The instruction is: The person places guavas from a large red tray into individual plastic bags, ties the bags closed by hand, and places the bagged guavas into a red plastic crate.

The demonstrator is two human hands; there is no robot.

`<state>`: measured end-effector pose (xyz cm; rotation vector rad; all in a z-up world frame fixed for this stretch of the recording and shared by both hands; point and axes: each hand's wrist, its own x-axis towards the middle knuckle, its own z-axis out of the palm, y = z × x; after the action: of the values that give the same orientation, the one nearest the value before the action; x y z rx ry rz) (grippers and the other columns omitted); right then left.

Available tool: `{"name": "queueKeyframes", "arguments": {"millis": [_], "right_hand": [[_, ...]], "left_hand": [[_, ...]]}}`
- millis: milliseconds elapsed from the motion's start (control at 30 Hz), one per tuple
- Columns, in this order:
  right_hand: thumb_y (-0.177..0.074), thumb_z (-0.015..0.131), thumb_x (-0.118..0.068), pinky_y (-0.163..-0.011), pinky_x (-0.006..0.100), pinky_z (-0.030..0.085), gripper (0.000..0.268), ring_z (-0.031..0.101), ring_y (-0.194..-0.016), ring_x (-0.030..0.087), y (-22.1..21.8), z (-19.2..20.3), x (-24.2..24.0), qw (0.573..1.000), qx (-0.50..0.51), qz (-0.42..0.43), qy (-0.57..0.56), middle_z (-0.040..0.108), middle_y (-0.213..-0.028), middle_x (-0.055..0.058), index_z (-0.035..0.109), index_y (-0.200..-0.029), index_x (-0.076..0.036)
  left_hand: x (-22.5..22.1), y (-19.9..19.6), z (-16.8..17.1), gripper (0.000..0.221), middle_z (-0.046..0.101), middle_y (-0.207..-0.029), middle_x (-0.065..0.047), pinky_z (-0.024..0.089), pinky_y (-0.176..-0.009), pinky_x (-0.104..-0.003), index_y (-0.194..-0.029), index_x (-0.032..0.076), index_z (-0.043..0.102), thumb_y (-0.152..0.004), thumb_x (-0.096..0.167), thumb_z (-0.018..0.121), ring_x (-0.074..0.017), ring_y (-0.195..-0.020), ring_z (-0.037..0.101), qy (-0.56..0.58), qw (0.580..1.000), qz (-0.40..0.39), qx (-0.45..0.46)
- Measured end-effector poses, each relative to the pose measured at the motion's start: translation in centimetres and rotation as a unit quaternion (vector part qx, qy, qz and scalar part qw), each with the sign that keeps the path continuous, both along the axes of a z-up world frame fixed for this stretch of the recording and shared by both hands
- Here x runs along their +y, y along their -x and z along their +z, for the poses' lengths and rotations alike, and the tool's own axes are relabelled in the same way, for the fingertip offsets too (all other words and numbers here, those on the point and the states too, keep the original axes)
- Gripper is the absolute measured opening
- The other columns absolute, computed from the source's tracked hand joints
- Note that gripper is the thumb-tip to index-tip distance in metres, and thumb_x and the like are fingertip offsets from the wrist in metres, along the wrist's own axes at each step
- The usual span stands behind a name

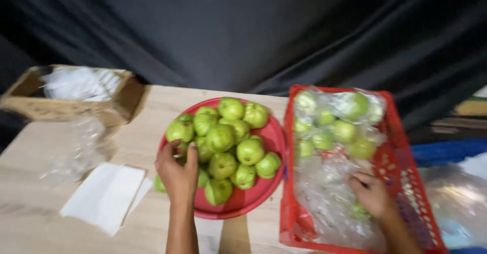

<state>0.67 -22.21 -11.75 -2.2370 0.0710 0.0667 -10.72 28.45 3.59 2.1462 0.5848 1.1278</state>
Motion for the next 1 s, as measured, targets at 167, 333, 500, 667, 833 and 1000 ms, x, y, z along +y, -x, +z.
{"name": "queueKeyframes", "arguments": {"millis": [167,333,500,667,833,1000], "right_hand": [[-0.085,0.070,-0.034,-0.087,0.028,0.051,0.027,0.074,-0.094,0.015,1.5,4.0,3.3,0.995,0.011,0.008,0.099,0.082,-0.101,0.002,0.086,-0.097,-0.016],[-0.084,0.069,-0.027,-0.070,0.029,0.049,0.017,0.069,-0.071,0.011,1.9,4.2,4.5,0.991,-0.026,0.078,0.102,0.078,-0.076,-0.001,0.080,-0.077,-0.017],[-0.088,0.066,-0.027,-0.078,0.030,0.050,0.018,0.071,-0.083,0.019,3.3,7.1,5.9,0.990,0.007,0.103,0.092,0.074,-0.088,0.005,0.077,-0.081,-0.015],[-0.096,0.059,-0.021,-0.085,0.031,0.050,0.014,0.066,-0.087,0.015,5.5,13.9,7.9,0.990,0.087,0.081,0.069,0.069,-0.097,0.003,0.070,-0.091,-0.015],[-0.079,0.075,-0.024,-0.087,0.041,0.062,0.036,0.072,-0.101,0.029,4.7,12.5,7.2,0.992,-0.091,-0.061,0.062,0.068,-0.108,0.007,0.075,-0.115,-0.027],[-0.086,0.070,0.000,-0.092,0.041,0.057,0.037,0.069,-0.105,0.030,4.2,15.0,8.5,0.933,-0.275,-0.161,-0.166,0.060,-0.111,0.014,0.072,-0.120,-0.013]], "left_hand": [[-13.4,-5.8,4.5,0.015,0.074,-0.083,-0.004,0.053,-0.074,-0.032,-0.098,0.012,0.074,-0.087,0.021,0.070,-0.0182,-0.075,0.068,0.090,0.945,-0.315,0.009],[-24.3,-15.7,1.5,0.026,0.069,-0.098,-0.017,0.049,-0.083,-0.048,-0.100,0.010,0.065,-0.079,0.022,0.073,-0.0401,-0.093,0.064,-0.073,0.891,-0.442,0.068],[-29.9,-25.3,-1.5,0.068,0.029,-0.163,-0.015,0.050,-0.097,-0.053,-0.156,0.024,0.031,-0.094,-0.001,0.043,-0.0447,-0.110,0.058,-0.201,0.858,-0.380,0.282],[-30.2,-26.6,-0.7,0.035,0.069,-0.105,-0.022,0.059,-0.081,-0.050,-0.114,0.006,0.068,-0.087,-0.005,0.048,-0.0413,-0.098,0.069,-0.219,0.874,-0.353,0.252],[-26.4,-20.0,4.7,0.022,0.069,-0.109,0.002,0.046,-0.101,-0.044,-0.115,0.035,0.074,-0.096,0.036,0.063,-0.0264,-0.118,0.054,-0.239,0.859,-0.387,0.235],[-23.9,-15.9,3.3,0.021,0.064,-0.102,-0.015,0.051,-0.091,-0.055,-0.107,0.021,0.063,-0.104,0.035,0.049,-0.0407,-0.107,0.063,-0.093,0.816,-0.526,0.220]]}}
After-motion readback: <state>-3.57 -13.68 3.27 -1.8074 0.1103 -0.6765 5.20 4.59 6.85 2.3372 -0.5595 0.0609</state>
